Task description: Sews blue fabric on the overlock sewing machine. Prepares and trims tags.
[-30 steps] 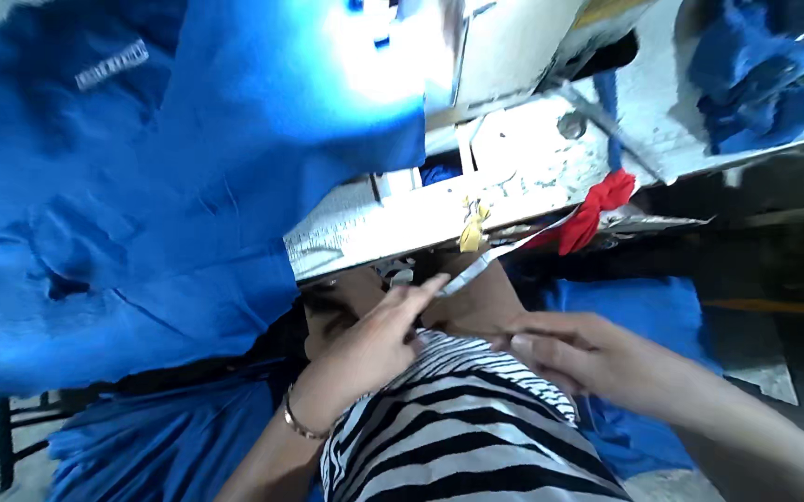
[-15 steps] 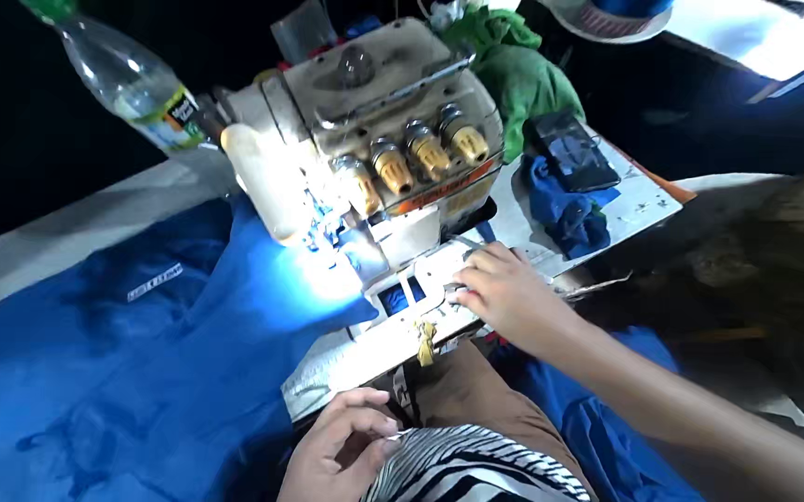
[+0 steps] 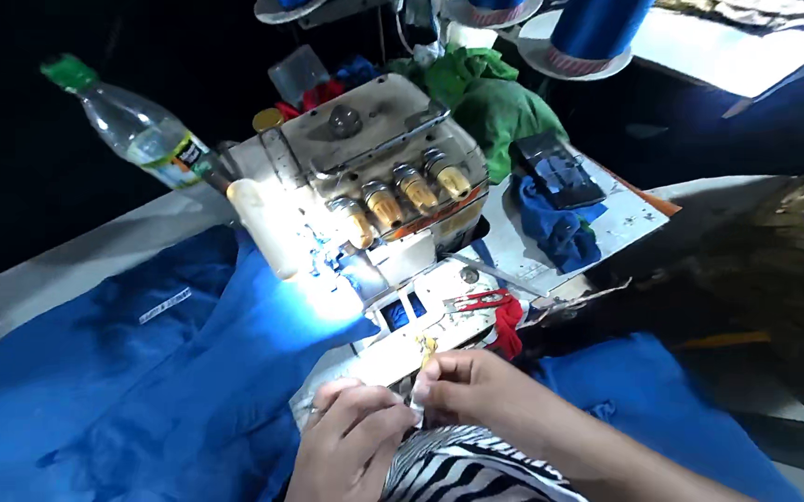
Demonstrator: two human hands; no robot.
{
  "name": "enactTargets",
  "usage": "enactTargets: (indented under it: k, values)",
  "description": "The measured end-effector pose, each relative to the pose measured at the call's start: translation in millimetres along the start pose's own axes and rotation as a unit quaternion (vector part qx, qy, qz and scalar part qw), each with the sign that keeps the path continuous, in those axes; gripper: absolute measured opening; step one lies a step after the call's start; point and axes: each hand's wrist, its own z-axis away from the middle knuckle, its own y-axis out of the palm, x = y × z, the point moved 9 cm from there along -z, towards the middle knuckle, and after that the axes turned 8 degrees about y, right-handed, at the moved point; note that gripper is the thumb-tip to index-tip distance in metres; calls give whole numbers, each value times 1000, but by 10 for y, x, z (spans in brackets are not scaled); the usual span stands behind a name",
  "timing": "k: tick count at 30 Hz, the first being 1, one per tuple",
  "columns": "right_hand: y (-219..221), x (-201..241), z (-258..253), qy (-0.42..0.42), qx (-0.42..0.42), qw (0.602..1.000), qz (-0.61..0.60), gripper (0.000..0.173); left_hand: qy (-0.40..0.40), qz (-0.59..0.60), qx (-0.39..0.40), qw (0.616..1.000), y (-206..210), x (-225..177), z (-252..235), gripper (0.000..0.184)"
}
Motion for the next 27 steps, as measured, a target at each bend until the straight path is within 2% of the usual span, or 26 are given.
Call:
enactTargets:
  k: [3, 8, 11, 15, 19, 21, 24, 25, 27]
  values:
    - [-47, 72, 33, -34, -54, 993, 96, 14, -18, -8, 2, 1000, 2, 35, 59, 12]
    - [-38, 207, 109, -154, -138, 943, 261, 16, -90, 32, -8, 995, 11, 120, 149, 16]
    - [8, 240, 149, -197, -151, 922, 296, 15, -123, 95, -29, 987, 17, 155, 174, 11]
    - [38, 254, 175, -220, -141, 924, 281, 15, -158, 150, -43, 975, 59, 197, 209, 10]
    - [-22, 261, 209, -205, -146, 926, 282, 13, -197, 202, -58, 958, 82, 250, 239, 10]
    - [-131, 264, 248, -195, -161, 924, 287, 19, -208, 220, -72, 950, 68, 279, 248, 9]
    - [-216, 154, 261, -154, -100, 948, 258, 28, -216, 235, -88, 944, 24, 299, 297, 10]
    - [-200, 110, 255, -133, -79, 949, 276, 29, -217, 239, -90, 942, 13, 295, 306, 10]
    - [-171, 78, 246, -112, -78, 934, 329, 43, -223, 251, -84, 938, 27, 278, 289, 10]
